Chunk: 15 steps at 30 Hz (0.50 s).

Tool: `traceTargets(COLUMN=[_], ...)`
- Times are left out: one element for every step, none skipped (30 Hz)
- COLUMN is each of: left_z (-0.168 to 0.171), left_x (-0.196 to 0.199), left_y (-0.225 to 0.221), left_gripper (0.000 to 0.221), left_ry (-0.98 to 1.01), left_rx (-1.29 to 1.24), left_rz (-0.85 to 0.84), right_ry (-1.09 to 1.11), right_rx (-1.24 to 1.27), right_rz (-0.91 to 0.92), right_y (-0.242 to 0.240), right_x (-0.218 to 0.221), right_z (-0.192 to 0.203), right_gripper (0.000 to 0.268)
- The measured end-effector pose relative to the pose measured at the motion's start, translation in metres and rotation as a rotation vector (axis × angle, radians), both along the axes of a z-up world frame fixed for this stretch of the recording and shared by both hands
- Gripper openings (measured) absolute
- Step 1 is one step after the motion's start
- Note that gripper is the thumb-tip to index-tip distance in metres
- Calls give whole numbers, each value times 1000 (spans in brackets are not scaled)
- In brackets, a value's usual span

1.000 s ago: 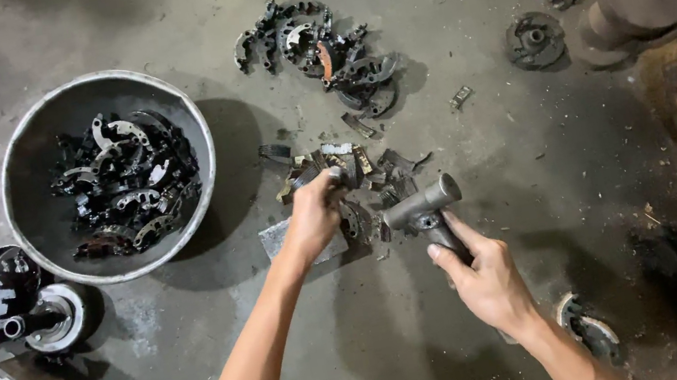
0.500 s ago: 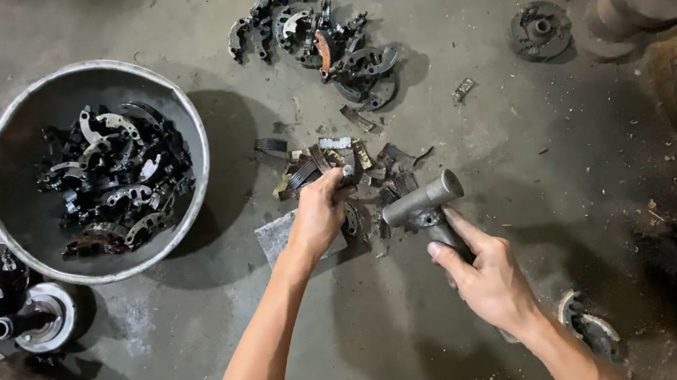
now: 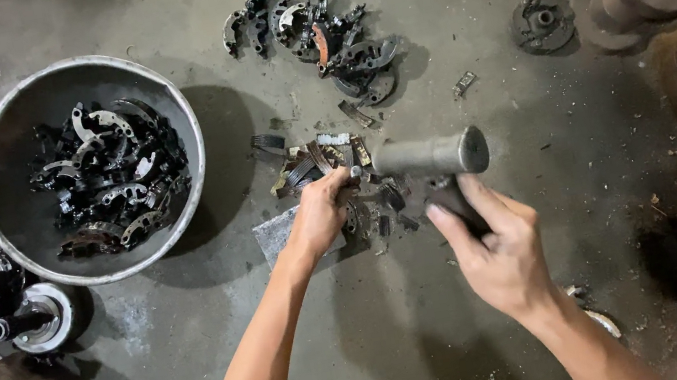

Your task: Using a hammer to strike and clean motorcycle brake components on a workshop floor

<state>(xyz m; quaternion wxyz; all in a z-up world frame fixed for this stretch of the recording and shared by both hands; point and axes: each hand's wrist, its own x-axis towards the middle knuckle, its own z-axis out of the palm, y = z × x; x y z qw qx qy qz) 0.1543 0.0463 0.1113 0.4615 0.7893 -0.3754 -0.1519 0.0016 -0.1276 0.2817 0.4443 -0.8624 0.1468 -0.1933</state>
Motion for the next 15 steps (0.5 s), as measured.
traceTargets(left_z=[8, 18, 28, 28, 27, 26, 23, 18, 13, 8, 2, -4, -4, -3, -2], left_x=[-2, -3, -4, -5, -5, -6, -3, -3, -3, -1, 0, 2, 1, 1, 0], left_y=[0, 0, 0, 0, 0, 0, -2, -1, 0, 0, -1, -2, -3, -5, -7], left_gripper=[30, 26, 22, 22, 22, 23, 23, 22, 22, 22, 23, 25, 25, 25, 24], left_ry=[0, 3, 6, -1, 13, 31, 27, 24, 21, 20, 17, 18, 19, 34, 48], left_rx=[0, 1, 2, 2, 6, 13, 15, 22, 29, 30, 48, 66, 65, 58, 51], left_rz=[-2, 15, 31, 30, 16, 3, 3, -4, -11, -8, -3, -4, -8, -8, -9], right_ry=[0, -37, -74, -81, 47, 178, 173, 128, 82, 81, 15, -48, -47, -42, -37], right_rx=[0, -76, -152, -153, -102, -49, -47, -51, -54, -54, -73, -94, -94, -149, -204], right_rz=[-2, 62, 126, 124, 177, 232, 231, 194, 156, 160, 106, 45, 42, 64, 85], right_y=[0, -1, -2, -3, -4, -6, -7, -5, -4, -3, -3, -2, -3, -4, -6], right_x=[6, 14, 21, 22, 22, 23, 24, 22, 20, 21, 21, 20, 21, 24, 26], right_z=[-8, -15, -22, -28, -33, -40, -27, -14, 0, 4, 9, 14, -4, -22, -39], right_gripper=[26, 16, 7, 7, 24, 42, 42, 43, 45, 45, 39, 34, 34, 21, 12])
